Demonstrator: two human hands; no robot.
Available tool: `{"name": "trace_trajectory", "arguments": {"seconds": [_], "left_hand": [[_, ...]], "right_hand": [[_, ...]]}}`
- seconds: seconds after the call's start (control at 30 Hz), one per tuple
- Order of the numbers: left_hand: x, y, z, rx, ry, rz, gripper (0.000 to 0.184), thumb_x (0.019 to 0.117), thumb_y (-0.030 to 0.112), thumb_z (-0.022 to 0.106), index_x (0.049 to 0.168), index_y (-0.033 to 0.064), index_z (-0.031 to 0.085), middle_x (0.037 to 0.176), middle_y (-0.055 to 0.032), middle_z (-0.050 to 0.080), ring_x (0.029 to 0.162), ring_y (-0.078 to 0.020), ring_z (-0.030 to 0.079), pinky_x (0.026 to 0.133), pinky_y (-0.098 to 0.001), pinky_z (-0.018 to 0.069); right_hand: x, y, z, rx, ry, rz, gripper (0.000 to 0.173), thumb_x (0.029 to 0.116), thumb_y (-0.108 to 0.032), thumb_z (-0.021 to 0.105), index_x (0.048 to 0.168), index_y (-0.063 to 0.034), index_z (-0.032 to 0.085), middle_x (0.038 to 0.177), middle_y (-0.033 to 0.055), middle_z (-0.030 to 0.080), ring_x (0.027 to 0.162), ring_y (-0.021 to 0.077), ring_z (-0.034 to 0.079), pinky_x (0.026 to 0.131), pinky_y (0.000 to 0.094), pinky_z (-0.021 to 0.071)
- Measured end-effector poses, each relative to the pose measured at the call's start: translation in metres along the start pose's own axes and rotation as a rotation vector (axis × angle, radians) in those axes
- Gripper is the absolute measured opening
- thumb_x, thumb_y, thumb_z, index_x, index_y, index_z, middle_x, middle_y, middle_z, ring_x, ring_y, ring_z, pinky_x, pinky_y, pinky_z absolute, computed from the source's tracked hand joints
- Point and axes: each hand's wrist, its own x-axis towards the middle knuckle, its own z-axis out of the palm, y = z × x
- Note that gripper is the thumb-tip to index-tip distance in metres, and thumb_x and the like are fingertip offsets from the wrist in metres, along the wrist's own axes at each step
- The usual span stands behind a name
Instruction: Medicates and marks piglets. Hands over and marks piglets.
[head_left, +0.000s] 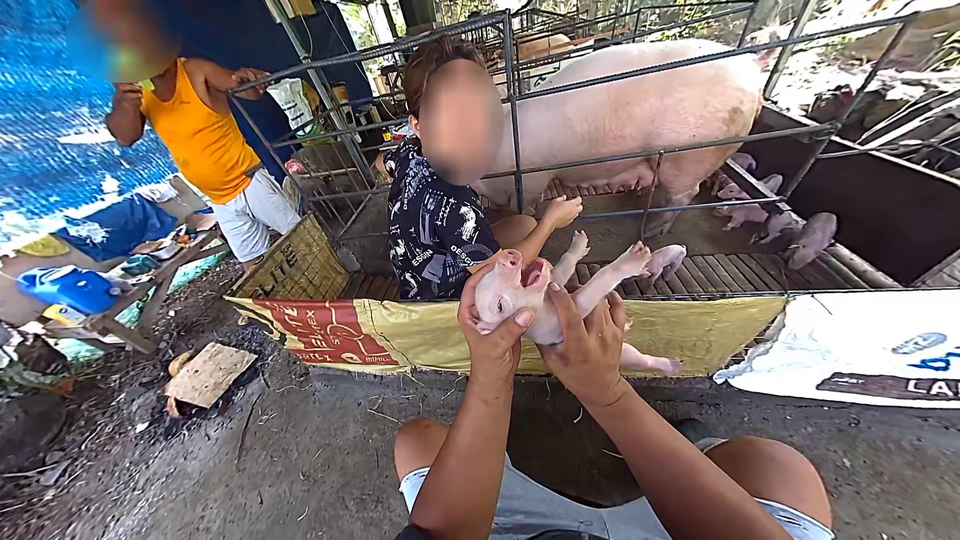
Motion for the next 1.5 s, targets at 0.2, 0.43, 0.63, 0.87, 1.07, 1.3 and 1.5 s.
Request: {"name": "trace_trajectory", "arguments": {"seconds": [0.2,0.43,0.63,0.87,1.07,1.3,1.5], "left_hand": [[0.001,0.002,0.004,0.135,-0.033,0.011,0.069,0.0717,0.013,0.091,0.131,-0.0003,0.058,0.111,-0.0148,0.071,0.097,-0.02,0.071,0.088,-0.0387,0.061],[0.004,0.005,0.009,0.255,-0.113,-0.008,0.068,0.0757,0.009,0.088,0.135,-0.0014,0.057,0.114,-0.0159,0.07,0.099,-0.0205,0.071,0.089,-0.0385,0.0611],[0.008,0.005,0.017,0.333,-0.09,-0.022,0.065,0.0781,0.004,0.084,0.136,-0.0014,0.056,0.117,-0.0179,0.069,0.102,-0.0234,0.07,0.089,-0.0403,0.061],[0.016,0.003,0.024,0.369,0.056,-0.159,0.053,0.0818,0.002,0.077,0.132,0.0008,0.059,0.11,-0.0155,0.07,0.097,-0.0223,0.071,0.084,-0.041,0.062],[0.018,-0.005,0.019,0.239,0.113,-0.248,0.049,0.0876,0.01,0.075,0.132,0.0019,0.056,0.112,-0.0164,0.069,0.101,-0.0241,0.07,0.09,-0.0448,0.0597],[0.021,-0.009,0.026,0.246,0.02,-0.292,0.047,0.0918,0.014,0.074,0.133,0.005,0.054,0.114,-0.0129,0.068,0.103,-0.0221,0.069,0.092,-0.0436,0.0588],[0.032,-0.01,0.034,0.359,-0.288,-0.349,0.065,0.0975,0.015,0.069,0.153,0.0112,0.037,0.137,-0.0106,0.058,0.118,-0.0217,0.063,0.099,-0.0417,0.0567]], "right_hand": [[-0.001,0.001,0.001,-0.026,-0.002,-0.008,0.054,0.0852,-0.03,0.077,0.135,-0.0173,0.062,0.11,0.0189,0.071,0.105,0.0336,0.069,0.107,0.0634,0.0406],[-0.001,0.005,0.001,-0.042,-0.008,-0.011,0.054,0.085,-0.032,0.075,0.134,-0.0152,0.061,0.111,0.0191,0.071,0.107,0.0335,0.069,0.107,0.0632,0.0403],[-0.001,0.008,0.001,-0.029,-0.002,-0.01,0.055,0.085,-0.034,0.076,0.135,-0.017,0.06,0.114,0.0193,0.07,0.11,0.0341,0.068,0.109,0.0637,0.0399],[0.0,0.01,-0.003,0.022,0.008,-0.027,0.062,0.0847,-0.034,0.078,0.141,-0.019,0.056,0.115,0.0192,0.07,0.111,0.0341,0.067,0.105,0.0631,0.0426],[0.003,0.015,-0.001,0.1,0.041,0.028,0.068,0.0812,-0.028,0.081,0.144,-0.0195,0.055,0.124,0.0165,0.069,0.118,0.0297,0.065,0.109,0.0575,0.0452],[0.006,0.025,0.002,0.163,0.072,0.146,0.079,0.0779,-0.029,0.086,0.147,-0.0149,0.051,0.132,0.0195,0.064,0.121,0.0337,0.063,0.103,0.0578,0.0498],[0.023,0.034,-0.011,0.276,-0.01,0.331,0.097,0.0694,-0.027,0.091,0.151,-0.0063,0.044,0.142,0.021,0.057,0.124,0.0335,0.061,0.098,0.0533,0.0545]]}}
